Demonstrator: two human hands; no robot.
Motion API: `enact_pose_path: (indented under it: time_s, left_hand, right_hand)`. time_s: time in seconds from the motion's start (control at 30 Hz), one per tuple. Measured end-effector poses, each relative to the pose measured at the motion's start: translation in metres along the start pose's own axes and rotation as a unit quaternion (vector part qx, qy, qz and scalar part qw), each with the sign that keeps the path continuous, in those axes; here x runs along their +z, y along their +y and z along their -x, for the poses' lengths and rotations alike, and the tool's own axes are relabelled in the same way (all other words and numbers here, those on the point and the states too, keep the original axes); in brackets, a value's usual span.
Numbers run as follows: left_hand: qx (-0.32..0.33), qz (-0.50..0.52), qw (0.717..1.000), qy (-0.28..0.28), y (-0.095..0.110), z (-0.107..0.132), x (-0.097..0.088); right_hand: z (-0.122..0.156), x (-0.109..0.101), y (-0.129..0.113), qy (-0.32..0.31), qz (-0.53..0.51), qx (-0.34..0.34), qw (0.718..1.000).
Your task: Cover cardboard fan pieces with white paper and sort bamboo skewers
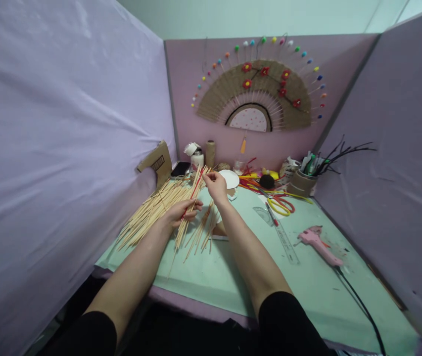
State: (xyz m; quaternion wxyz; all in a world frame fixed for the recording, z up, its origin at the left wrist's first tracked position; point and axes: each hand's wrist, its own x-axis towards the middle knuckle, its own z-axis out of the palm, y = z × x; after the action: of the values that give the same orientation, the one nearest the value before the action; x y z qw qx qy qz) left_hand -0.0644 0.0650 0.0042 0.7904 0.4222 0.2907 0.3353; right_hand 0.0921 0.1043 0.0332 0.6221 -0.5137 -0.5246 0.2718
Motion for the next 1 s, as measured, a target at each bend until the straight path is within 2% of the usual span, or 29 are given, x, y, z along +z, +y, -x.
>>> enact_pose_path:
  time_s: [0.07, 0.13, 0.23, 0.33, 0.57, 0.67, 0.77, 0.87, 1.0]
  left_hand:
    - [-0.005, -0.016, 1.000, 0.015, -0.001, -0.001, 0.004]
    - [-0.004, -0.035, 0.998, 0.047, -0.003, -0.002, 0.009]
    - [-0.001, -0.068, 0.992, 0.106, -0.008, -0.005, 0.014]
    - [-0.002, -0.090, 0.987, 0.135, -0.011, -0.007, 0.016]
    - [-0.010, -0.127, 0.976, 0.175, -0.017, -0.012, 0.014]
    - [-0.013, -0.123, 0.978, 0.171, -0.018, -0.013, 0.014]
    - [-0.023, -0.097, 0.984, 0.150, -0.013, -0.010, 0.014]
    - [-0.060, 0.000, 0.993, 0.097, -0.004, -0.006, 0.012]
    - [-0.101, 0.112, 0.988, 0.042, 0.002, -0.002, 0.010]
  right_hand:
    - [-0.009, -0.003, 0.003, 0.026, 0.033, -0.017, 0.999]
    - [-0.020, -0.005, 0.004, 0.026, 0.071, -0.029, 0.997]
    - [-0.035, -0.006, 0.002, -0.023, 0.113, -0.008, 0.993]
    - [-0.045, -0.001, 0.000, -0.076, 0.155, 0.041, 0.984]
    - [-0.051, 0.013, -0.007, -0.101, 0.227, 0.084, 0.965]
    - [-0.052, 0.017, -0.008, -0.105, 0.249, 0.110, 0.957]
    - [-0.056, 0.021, -0.006, -0.112, 0.171, 0.180, 0.962]
    - [-0.059, 0.023, -0.001, -0.129, 0.106, 0.235, 0.958]
    - [-0.058, 0.021, 0.003, -0.155, 0.052, 0.267, 0.950]
